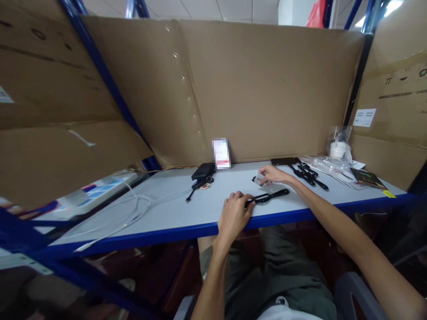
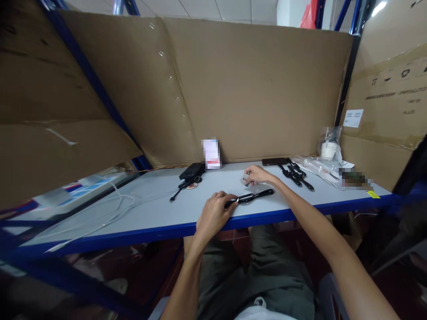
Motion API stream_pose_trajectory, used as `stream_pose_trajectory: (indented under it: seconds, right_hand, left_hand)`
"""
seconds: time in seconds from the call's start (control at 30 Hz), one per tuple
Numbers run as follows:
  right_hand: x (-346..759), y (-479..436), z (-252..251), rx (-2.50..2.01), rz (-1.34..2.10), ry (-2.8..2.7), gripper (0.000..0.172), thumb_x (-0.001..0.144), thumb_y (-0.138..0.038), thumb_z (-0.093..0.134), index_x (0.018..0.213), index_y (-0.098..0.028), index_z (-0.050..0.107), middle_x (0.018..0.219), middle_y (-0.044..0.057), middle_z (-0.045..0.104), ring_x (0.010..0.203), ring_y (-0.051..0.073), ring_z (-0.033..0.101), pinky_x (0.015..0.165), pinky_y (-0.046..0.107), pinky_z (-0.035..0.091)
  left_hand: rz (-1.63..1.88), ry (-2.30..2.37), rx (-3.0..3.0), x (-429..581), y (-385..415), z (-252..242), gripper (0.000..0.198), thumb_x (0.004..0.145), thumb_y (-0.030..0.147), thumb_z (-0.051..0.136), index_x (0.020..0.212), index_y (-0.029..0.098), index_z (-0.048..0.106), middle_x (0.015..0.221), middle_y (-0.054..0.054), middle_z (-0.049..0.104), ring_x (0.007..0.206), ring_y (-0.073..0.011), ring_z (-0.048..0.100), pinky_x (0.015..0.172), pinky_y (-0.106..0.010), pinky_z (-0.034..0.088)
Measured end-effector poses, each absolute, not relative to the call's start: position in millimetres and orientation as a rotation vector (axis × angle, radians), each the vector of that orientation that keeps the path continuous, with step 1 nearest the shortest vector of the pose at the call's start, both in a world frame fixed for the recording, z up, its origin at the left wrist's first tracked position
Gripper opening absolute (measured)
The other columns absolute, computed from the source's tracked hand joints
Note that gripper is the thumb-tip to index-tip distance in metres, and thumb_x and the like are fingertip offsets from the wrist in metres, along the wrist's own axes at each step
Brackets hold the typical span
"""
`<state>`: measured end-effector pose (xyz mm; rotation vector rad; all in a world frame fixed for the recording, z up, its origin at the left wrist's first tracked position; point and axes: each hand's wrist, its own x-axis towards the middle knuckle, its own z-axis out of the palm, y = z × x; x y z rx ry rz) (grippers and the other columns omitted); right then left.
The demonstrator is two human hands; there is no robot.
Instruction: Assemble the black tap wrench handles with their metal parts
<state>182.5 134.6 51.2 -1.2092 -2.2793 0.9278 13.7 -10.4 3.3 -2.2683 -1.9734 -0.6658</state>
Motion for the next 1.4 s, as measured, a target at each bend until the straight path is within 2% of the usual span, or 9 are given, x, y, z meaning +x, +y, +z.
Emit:
stream_pose_trajectory:
  seconds: [0.2,0.47,0.6,0.77,1.0,1.1,1.17,1.3,1.4]
  right_hand:
    - [200,124,55,-1.085,1.171,-2.107,0.011,0.07,-0.014,0.073,0.076,-0.017,0.064,0.067,-0.001,0.069,0.056,0.012,0.063,0.048,0.019,0.042]
    - [196,91,52,-1.027,1.088,-1.861,0.018,0.07,-0.014,0.068,0.081,-0.02,0.056,0.065,-0.002,0.069,0.062,0.014,0.065,0.051,0.02,0.046]
    - [207,57,42,-0.965,1.022,-1.624,0.021,0.074,-0.025,0.068,0.086,-0.022,0.052,0.073,-0.001,0.073,0.062,0.015,0.068,0.05,0.02,0.048]
    - [207,27,32,-0.895,1.034,-1.335,0.041,0.07,-0.039,0.072,0.105,-0.02,0.061,0.077,0.0,0.074,0.058,0.017,0.07,0.044,0.021,0.046]
    - [183,25,12,-0.834,1.032,-1.187,0.028,0.068,-0.042,0.069,0.085,-0.021,0.062,0.084,0.003,0.074,0.067,0.021,0.071,0.059,0.031,0.057]
    - [186,23,0,-0.95,0.8,-1.276,0.019,0.069,-0.038,0.066,0.078,-0.021,0.067,0.084,0.005,0.074,0.083,0.024,0.07,0.075,0.035,0.058]
    - [189,22,-5,-1.018,0.642,-1.335,0.016,0.069,-0.036,0.066,0.074,-0.021,0.07,0.086,0.006,0.073,0.084,0.023,0.067,0.082,0.036,0.055]
    - [190,22,-8,-1.005,0.751,-1.32,0.019,0.07,-0.038,0.066,0.078,-0.021,0.064,0.075,0.001,0.068,0.063,0.018,0.065,0.063,0.031,0.054]
    - [191,20,-6,-0.953,0.905,-1.206,0.03,0.069,-0.038,0.064,0.094,-0.022,0.06,0.07,-0.005,0.061,0.048,0.015,0.062,0.048,0.027,0.052]
  left_hand:
    - [-0.717,-1.97,-2.271,12,-12,5,0.017,0.098,0.025,0.059,0.111,0.024,0.071,0.104,-0.008,0.068,0.107,-0.0285,0.061,0.089,-0.037,0.045]
    - [-0.744,-1.966,-2.277,12,-12,4,0.015,0.098,0.018,0.056,0.111,0.023,0.063,0.109,-0.007,0.068,0.109,-0.0272,0.061,0.089,-0.036,0.045]
    - [-0.734,-1.962,-2.281,12,-13,4,0.015,0.099,0.018,0.055,0.111,0.024,0.061,0.109,-0.007,0.068,0.107,-0.0264,0.061,0.087,-0.035,0.045]
    - [-0.72,-1.983,-2.278,12,-14,4,0.015,0.099,0.02,0.054,0.112,0.024,0.06,0.109,-0.006,0.068,0.106,-0.0264,0.064,0.082,-0.035,0.045]
    - [-0.751,-2.012,-2.286,13,-15,5,0.012,0.099,0.02,0.055,0.109,0.024,0.06,0.111,-0.006,0.07,0.108,-0.0261,0.065,0.084,-0.033,0.045]
    - [-0.765,-2.015,-2.285,13,-14,5,0.011,0.098,0.019,0.055,0.107,0.023,0.06,0.112,-0.006,0.07,0.108,-0.0264,0.065,0.085,-0.034,0.046]
    - [-0.766,-2.018,-2.284,14,-14,5,0.011,0.098,0.019,0.055,0.107,0.024,0.06,0.112,-0.006,0.071,0.109,-0.0262,0.065,0.084,-0.034,0.046]
    - [-0.764,-2.026,-2.273,14,-14,6,0.01,0.099,0.02,0.055,0.107,0.024,0.06,0.112,-0.005,0.071,0.108,-0.0256,0.066,0.084,-0.033,0.045]
    - [-0.764,-2.03,-2.269,15,-15,6,0.01,0.099,0.021,0.055,0.107,0.023,0.061,0.112,-0.005,0.071,0.107,-0.0254,0.066,0.084,-0.033,0.046]
